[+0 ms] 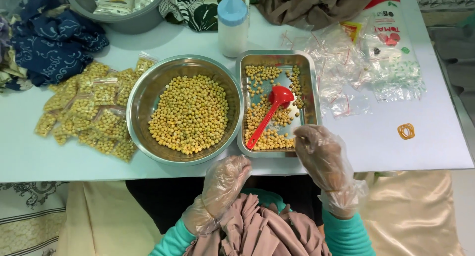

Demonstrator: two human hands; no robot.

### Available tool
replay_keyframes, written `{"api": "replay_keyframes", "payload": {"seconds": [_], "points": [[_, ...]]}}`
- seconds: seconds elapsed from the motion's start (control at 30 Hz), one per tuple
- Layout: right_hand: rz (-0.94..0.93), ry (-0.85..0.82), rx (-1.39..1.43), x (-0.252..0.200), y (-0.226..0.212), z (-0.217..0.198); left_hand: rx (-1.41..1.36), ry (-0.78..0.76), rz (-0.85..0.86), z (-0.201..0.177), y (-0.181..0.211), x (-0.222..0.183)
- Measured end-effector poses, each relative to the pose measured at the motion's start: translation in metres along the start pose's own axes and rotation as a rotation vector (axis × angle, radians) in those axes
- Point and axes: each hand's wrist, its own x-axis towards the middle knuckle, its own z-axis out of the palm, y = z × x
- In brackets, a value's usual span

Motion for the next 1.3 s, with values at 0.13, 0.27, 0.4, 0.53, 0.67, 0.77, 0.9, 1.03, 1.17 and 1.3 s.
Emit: {"api": "replay_keyframes", "payload": {"seconds": [0.13, 0.27, 0.4, 0.53, 0.67, 0.77, 0.9, 1.03, 1.17, 1.3], "points": [[-0.047, 0.015, -0.083, 0.005, -0.002, 0.021, 0.180, 0.083, -0.061, 0.030, -0.022, -0.006], [-0.045, -0.009, -0.061, 0.004, -0.001, 0.027, 0.292, 0.161, 0.001, 0.043, -0.026, -0.003], [-0.010, -0.049, -0.049, 0.002, -0.006, 0.023, 0.317, 0.203, 0.072, 0.045, -0.027, 0.000], [-0.009, -0.056, -0.070, -0.001, -0.005, 0.023, 0.361, 0.228, 0.101, 0.047, -0.029, 0.000], [-0.023, -0.067, -0.102, -0.007, -0.014, 0.013, 0.210, 0.231, 0.066, 0.043, -0.022, -0.002], [0.011, -0.107, -0.090, -0.023, -0.013, 0.006, 0.107, 0.205, 0.004, 0.035, -0.010, 0.004], [0.121, -0.218, 0.008, -0.039, -0.019, 0.003, 0.047, 0.155, -0.079, 0.029, -0.010, 0.010], [0.171, -0.156, 0.002, -0.044, -0.013, 0.015, 0.101, 0.155, -0.101, 0.042, -0.025, 0.011], [0.182, -0.138, -0.017, -0.042, -0.017, 0.026, 0.051, 0.209, -0.069, 0.041, -0.018, 0.018], [0.044, -0.146, -0.041, -0.037, -0.024, 0.046, 0.104, 0.212, -0.076, 0.046, -0.023, 0.017]]}}
